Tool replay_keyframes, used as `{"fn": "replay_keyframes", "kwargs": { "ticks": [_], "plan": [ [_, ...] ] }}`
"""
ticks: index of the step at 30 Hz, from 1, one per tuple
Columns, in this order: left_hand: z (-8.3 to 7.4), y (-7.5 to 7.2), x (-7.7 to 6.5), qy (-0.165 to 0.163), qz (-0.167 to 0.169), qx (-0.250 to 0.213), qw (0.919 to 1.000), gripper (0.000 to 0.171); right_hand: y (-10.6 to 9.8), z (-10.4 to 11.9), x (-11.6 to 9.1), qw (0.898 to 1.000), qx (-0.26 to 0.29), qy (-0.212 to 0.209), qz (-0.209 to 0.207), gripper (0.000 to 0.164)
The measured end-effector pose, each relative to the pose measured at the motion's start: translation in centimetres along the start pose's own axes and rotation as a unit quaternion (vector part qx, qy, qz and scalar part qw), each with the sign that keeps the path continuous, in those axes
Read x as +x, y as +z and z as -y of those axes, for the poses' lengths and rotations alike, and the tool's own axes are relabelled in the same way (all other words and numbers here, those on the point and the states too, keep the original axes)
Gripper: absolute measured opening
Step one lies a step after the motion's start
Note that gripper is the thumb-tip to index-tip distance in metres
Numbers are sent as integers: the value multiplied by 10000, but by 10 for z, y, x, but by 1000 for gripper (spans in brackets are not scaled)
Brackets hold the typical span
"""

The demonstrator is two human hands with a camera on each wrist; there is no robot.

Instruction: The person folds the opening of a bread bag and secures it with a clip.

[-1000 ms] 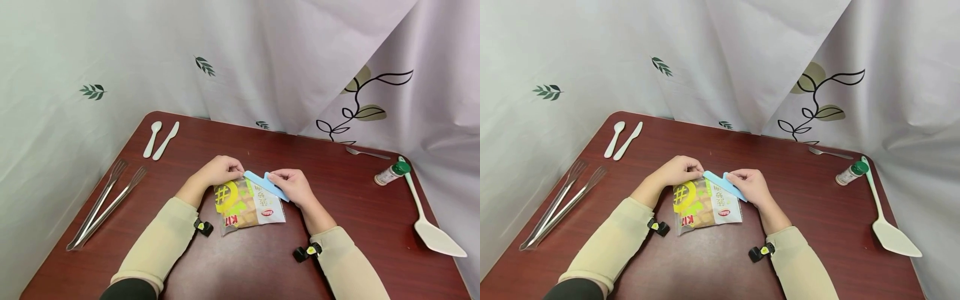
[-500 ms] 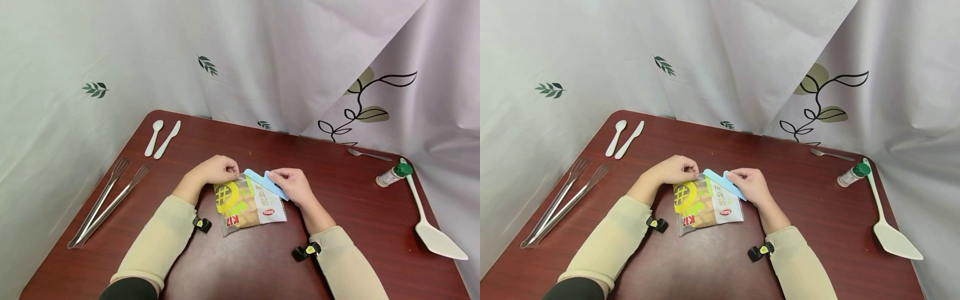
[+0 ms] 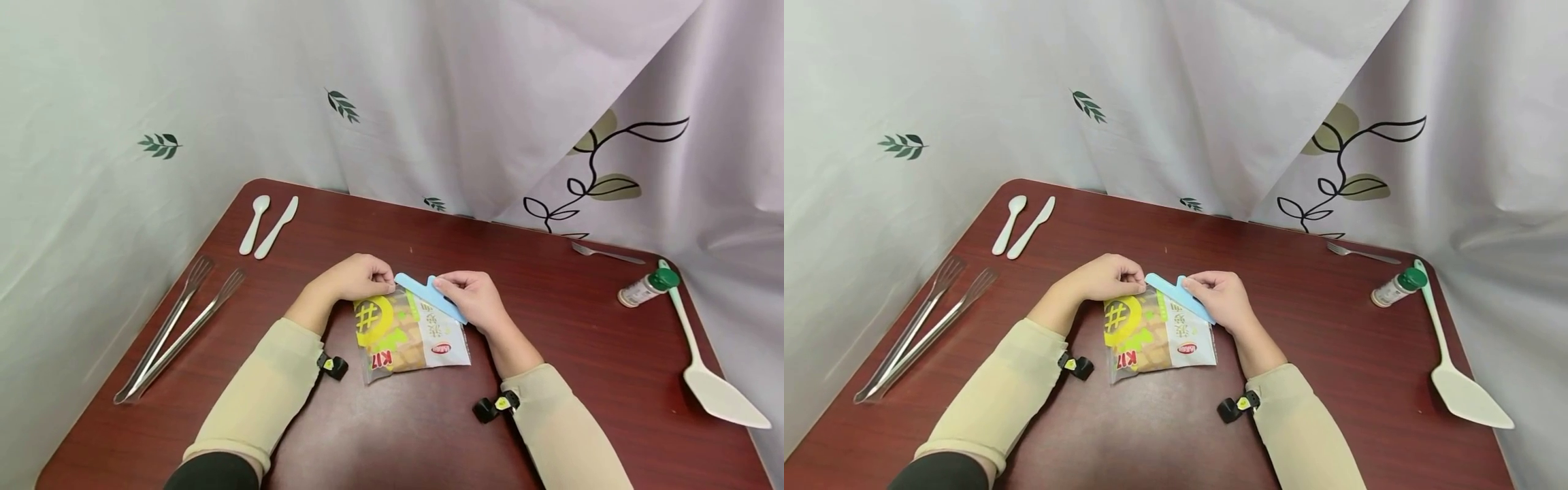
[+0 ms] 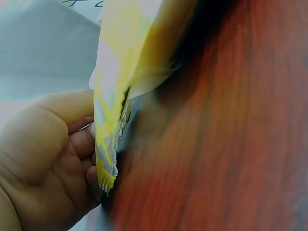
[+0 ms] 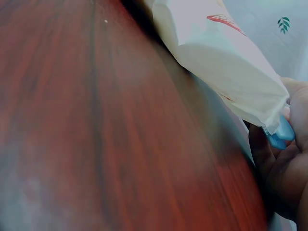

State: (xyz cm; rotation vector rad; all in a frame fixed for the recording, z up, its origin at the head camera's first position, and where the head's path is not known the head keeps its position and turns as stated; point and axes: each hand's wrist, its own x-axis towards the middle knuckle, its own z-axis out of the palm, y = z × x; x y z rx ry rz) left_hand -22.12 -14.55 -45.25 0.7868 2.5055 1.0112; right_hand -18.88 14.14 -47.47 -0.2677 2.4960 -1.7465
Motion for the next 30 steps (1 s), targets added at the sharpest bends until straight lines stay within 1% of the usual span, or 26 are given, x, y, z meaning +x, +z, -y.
{"fn": "replay_keyframes", "kwargs": {
  "ticks": [9, 14, 19, 25, 30],
  "plan": [
    [1, 0, 2, -205, -118, -21, 9997, 10, 0, 1, 2, 10000, -42, 85, 18, 22],
    [3, 1, 1, -225, -140, -113, 9996, 10, 0, 2, 2, 9998, -78, 177, 64, 22],
    [3, 1, 1, -234, -156, -181, 9994, 10, 0, 2, 2, 9993, -247, 275, 100, 24],
    [3, 1, 2, -248, -170, -200, 9993, 9, -1, 2, 3, 9986, -312, 429, 70, 27],
    [3, 1, 1, -253, -140, -276, 9992, 9, 0, 3, 1, 9982, -371, 476, 45, 29]
  ]
}}
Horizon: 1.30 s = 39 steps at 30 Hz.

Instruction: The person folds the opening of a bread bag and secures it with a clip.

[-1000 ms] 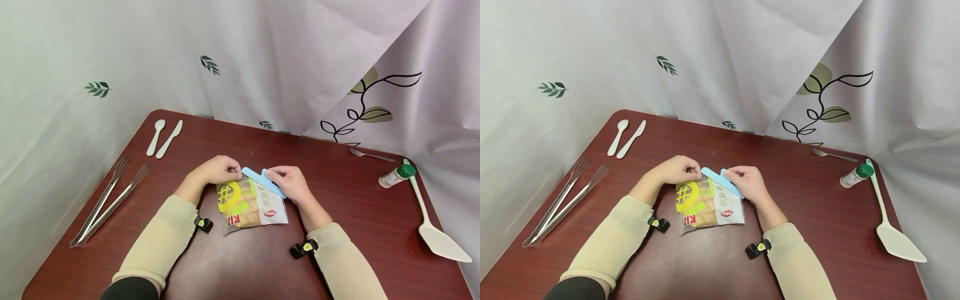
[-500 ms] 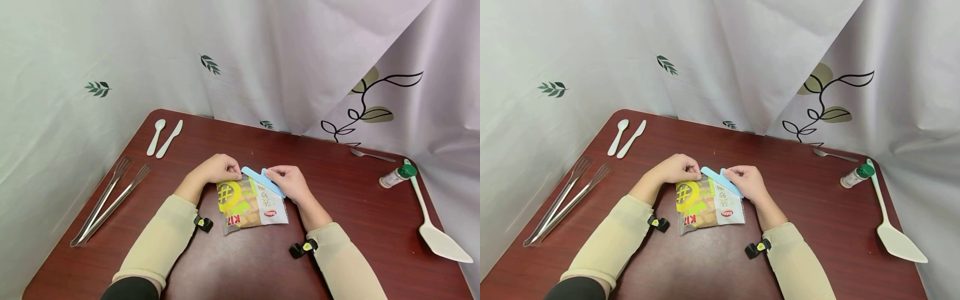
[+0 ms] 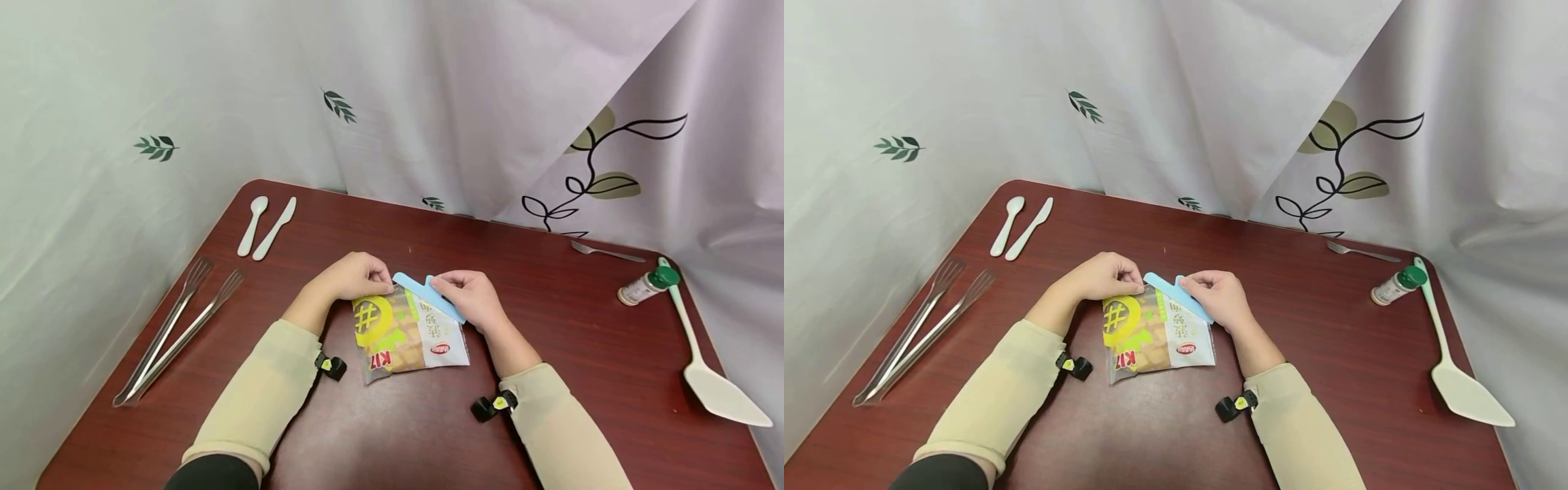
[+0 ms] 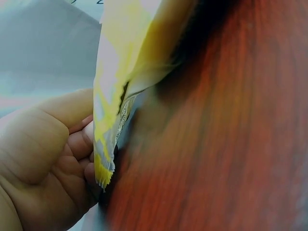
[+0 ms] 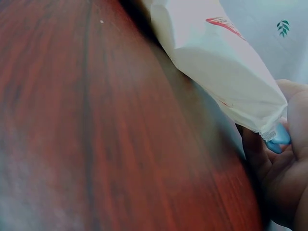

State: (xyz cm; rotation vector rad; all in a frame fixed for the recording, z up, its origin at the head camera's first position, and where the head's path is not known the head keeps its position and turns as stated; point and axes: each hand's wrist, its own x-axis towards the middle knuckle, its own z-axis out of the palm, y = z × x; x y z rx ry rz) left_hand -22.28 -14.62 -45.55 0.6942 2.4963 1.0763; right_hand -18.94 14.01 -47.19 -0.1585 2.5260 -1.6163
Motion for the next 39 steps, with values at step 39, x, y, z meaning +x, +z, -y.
{"fn": "replay_keyframes", "kwargs": {
  "ticks": [39],
  "plan": [
    [-3, 21, 7, 252, -874, 309, 9954, 6, 4, -15, -9, 9919, -176, -845, -937, 13]
  ]
}}
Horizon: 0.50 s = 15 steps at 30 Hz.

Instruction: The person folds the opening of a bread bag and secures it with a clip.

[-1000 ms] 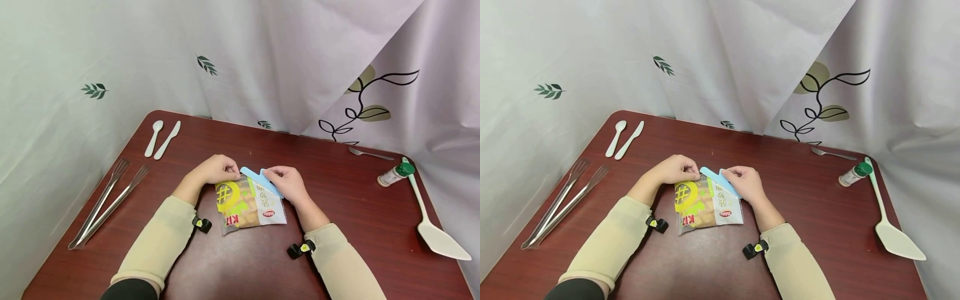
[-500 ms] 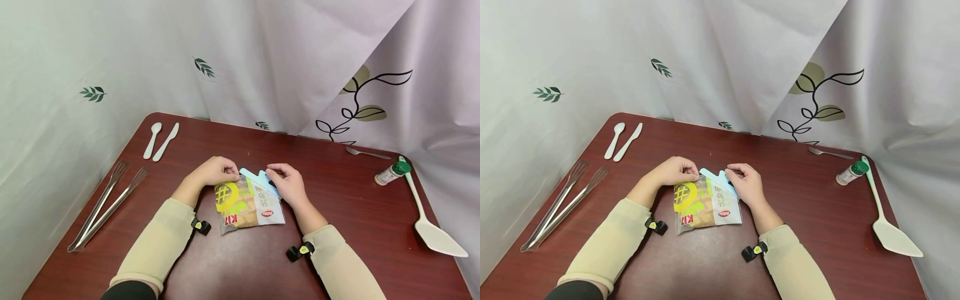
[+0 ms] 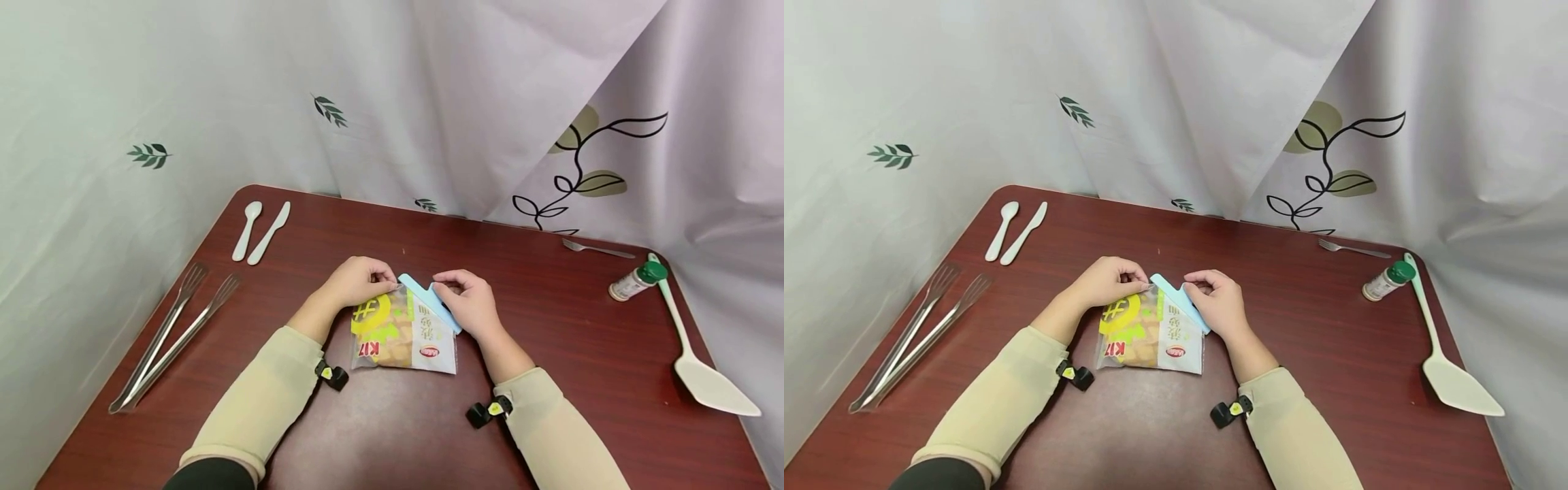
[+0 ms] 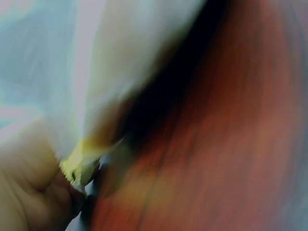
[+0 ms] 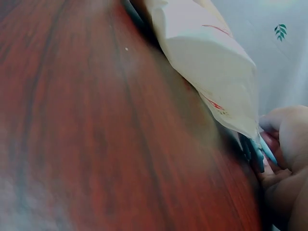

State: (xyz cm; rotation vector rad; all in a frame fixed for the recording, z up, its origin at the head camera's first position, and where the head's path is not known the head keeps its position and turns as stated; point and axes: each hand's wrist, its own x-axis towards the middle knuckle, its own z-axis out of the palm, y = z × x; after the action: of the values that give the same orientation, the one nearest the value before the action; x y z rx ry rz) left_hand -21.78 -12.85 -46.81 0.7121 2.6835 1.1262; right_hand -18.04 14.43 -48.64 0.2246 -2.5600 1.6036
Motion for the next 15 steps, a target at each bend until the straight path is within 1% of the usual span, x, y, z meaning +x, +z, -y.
{"fn": "replay_keyframes", "kwargs": {
  "ticks": [3, 10, 15],
  "plan": [
    [-2, 2, 0, 2, -77, 139, 9999, 6, 0, 1, -1, 10000, 18, -33, -4, 13],
    [-3, 4, -1, -62, -129, 220, 9997, 5, 1, 2, -3, 9999, -25, -162, -22, 12],
    [0, 6, -2, -77, -208, 177, 9996, 6, 1, 0, -5, 9999, 101, -29, -26, 13]
  ]
}}
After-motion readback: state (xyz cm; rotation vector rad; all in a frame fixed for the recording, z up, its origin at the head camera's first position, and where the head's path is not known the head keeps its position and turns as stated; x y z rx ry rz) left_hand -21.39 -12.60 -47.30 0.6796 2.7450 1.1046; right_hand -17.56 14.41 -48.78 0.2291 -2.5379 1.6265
